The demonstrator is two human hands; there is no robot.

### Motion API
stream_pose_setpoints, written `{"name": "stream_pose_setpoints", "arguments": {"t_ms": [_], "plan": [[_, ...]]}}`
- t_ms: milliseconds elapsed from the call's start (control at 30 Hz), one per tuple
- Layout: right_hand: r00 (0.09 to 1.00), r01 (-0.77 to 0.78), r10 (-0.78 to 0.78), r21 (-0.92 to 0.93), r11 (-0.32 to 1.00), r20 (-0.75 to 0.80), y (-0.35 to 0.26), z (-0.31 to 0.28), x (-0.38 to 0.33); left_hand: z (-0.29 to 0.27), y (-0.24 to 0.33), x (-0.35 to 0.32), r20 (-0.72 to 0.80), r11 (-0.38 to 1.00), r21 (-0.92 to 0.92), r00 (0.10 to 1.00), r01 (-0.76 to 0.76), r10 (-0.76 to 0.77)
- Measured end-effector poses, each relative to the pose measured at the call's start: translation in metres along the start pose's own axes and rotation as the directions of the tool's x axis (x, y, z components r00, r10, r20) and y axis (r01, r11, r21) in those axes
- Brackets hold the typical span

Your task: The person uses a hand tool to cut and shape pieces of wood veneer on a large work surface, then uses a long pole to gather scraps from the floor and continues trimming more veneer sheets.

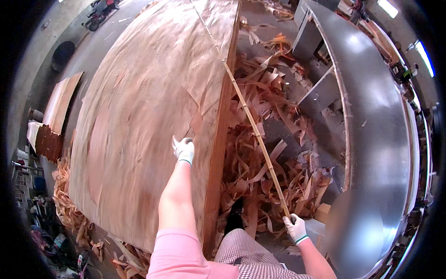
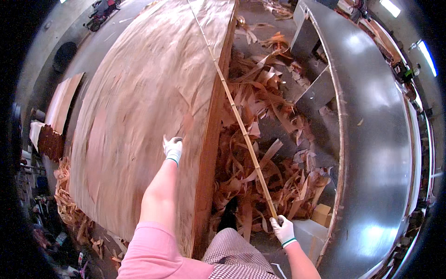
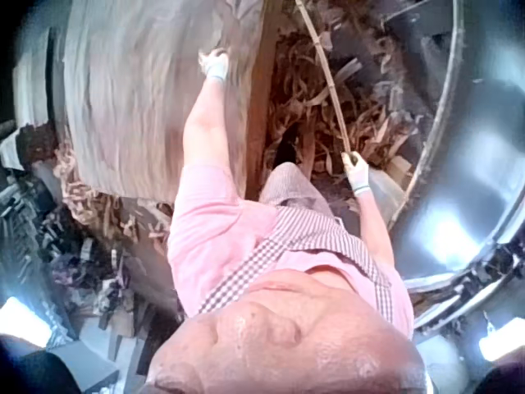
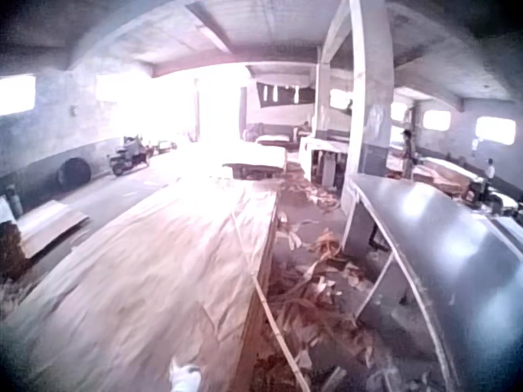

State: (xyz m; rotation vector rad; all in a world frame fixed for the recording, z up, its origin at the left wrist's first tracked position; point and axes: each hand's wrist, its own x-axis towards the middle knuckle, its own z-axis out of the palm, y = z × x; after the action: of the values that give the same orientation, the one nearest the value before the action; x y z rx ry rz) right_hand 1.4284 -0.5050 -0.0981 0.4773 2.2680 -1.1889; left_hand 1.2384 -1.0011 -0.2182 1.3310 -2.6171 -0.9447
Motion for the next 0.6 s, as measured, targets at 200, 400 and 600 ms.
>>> {"name": "stream_pose_setpoints", "arguments": {"t_ms": [200,400,600], "plan": [[0.987,-0.144,0.145,-0.012,0.989,0.072,-0.016,0.014,0.022,0.017,0.007,0.054,0.013,0.974,0.159,0.986,0.163,-0.167],[0.974,-0.203,0.201,0.009,0.979,0.104,-0.033,0.020,0.034,0.011,-0.007,0.058,-0.030,0.934,0.352,0.998,0.060,-0.053],[0.987,-0.138,0.141,-0.043,0.990,0.077,-0.033,0.024,0.046,-0.013,0.007,0.009,-0.313,0.953,0.252,0.918,-0.166,0.243]]}}
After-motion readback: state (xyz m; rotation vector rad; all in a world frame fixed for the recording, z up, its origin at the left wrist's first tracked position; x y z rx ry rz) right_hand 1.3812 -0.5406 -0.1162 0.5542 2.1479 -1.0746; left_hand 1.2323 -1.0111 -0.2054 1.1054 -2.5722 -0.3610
